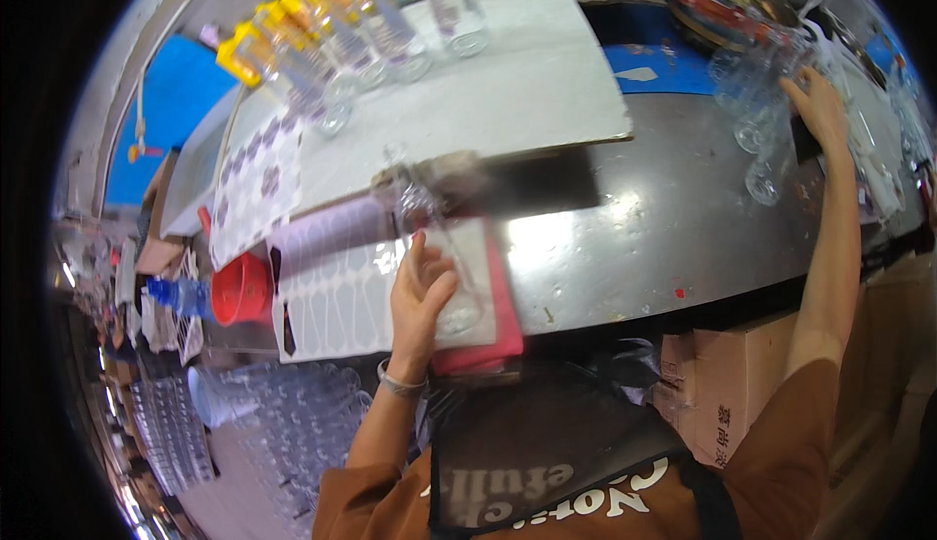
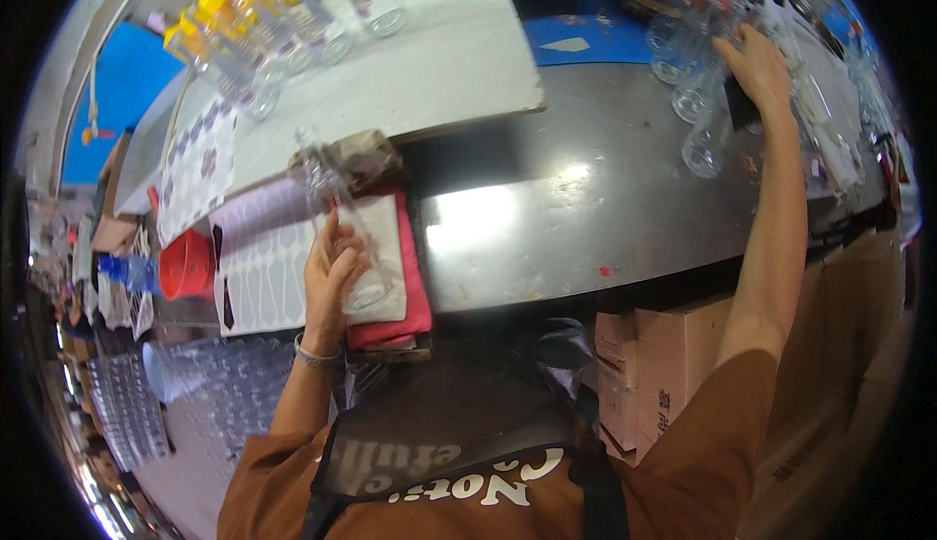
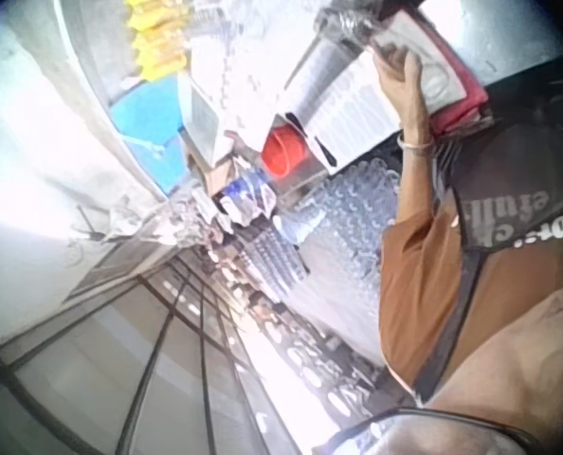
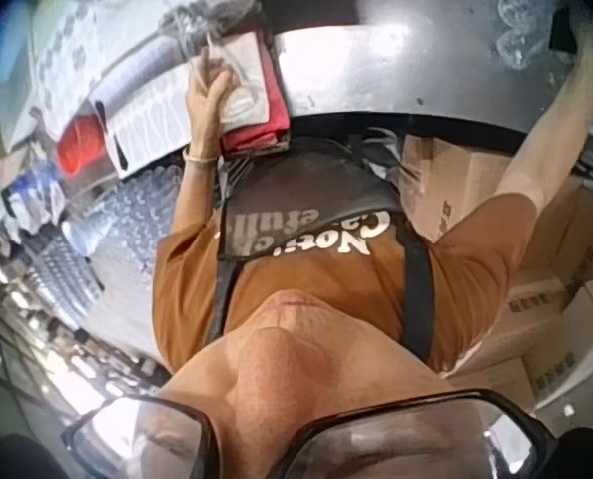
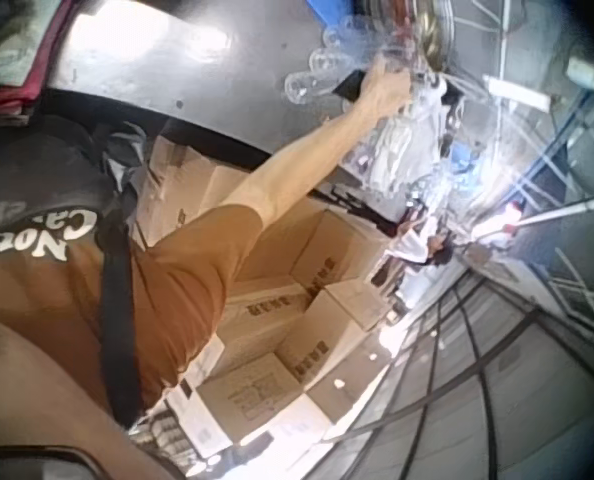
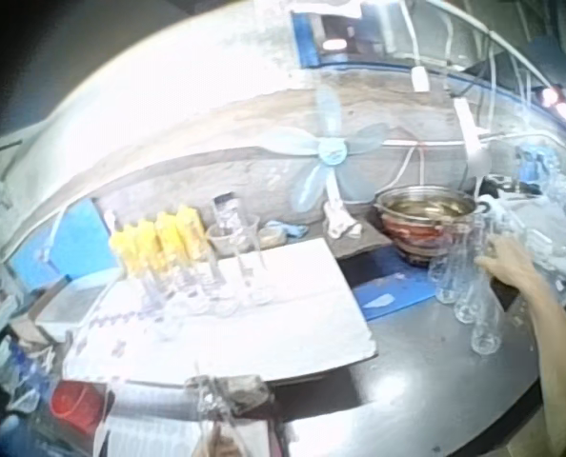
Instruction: The person repeatedly picks clear plastic bottles, applies rectangular labels to their sides, and places them on a nearby surface. The person also handles sheets of labels and a small black tool during the process.
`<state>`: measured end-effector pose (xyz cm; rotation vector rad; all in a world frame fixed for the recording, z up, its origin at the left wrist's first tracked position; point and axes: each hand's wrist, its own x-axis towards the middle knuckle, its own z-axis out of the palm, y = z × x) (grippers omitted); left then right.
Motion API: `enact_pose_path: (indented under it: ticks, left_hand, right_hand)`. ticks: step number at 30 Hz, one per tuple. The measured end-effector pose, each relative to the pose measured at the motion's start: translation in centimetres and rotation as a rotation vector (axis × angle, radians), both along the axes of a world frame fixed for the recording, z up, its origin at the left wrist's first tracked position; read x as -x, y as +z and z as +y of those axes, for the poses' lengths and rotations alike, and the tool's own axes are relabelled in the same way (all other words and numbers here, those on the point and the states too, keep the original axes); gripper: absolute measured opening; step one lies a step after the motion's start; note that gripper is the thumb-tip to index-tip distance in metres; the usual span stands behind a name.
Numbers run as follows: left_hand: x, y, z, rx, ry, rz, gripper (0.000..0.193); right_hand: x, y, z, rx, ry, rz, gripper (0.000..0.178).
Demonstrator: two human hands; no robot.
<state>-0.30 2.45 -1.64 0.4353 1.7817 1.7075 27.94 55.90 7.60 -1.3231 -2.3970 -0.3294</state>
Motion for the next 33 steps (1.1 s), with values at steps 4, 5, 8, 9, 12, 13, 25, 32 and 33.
enact_pose_path:
  ticks: [4,5,8,9,12,13,25,32,33]
  left_hand:
    - [-0.5,-0.5,-0.2,-0.230,0.070,0.237,0.089]
    - [-0.6,0.2,-0.1,-0.245,0.080,0.170,0.094]
    - [-0.6,0.4,-1.2,-0.110,-0.044,0.502,0.096]
    - [-0.5,0.5,-2.3,-0.020,-0.147,0.764,0.102]
    - [-1.8,2.7,-2.8,0.093,-0.304,1.036,0.113]
    - [-1.8,2.5,-3.0,0.132,-0.282,1.036,0.113]
    - [-0.6,0.0,-4.5,0.094,-0.281,0.934,0.106]
    - [-1.7,0.2,-4.1,0.092,-0.134,0.971,0.102]
    - [-1.4,-0.3,-4.1,0.081,-0.150,0.923,0.101]
  right_hand:
    - [2.7,4.1,-10.7,0.251,0.196,0.103,0.044]
    - [3.1,4.8,-12.8,0.277,0.233,0.126,0.041]
    - [5.1,5.1,-17.9,0.385,0.427,0.172,0.036]
    - [6.2,5.3,-19.5,0.407,0.459,0.132,0.033]
    - [9.0,5.0,-23.1,0.514,0.557,0.090,0.031]
    - [9.8,4.7,-23.9,0.462,0.577,0.048,0.032]
    - [14.8,2.4,-25.2,0.226,0.654,0.041,0.045]
    - [13.2,1.7,-25.8,0.242,0.603,0.149,0.058]
    - [12.7,1.8,-26.1,0.245,0.589,0.161,0.058]
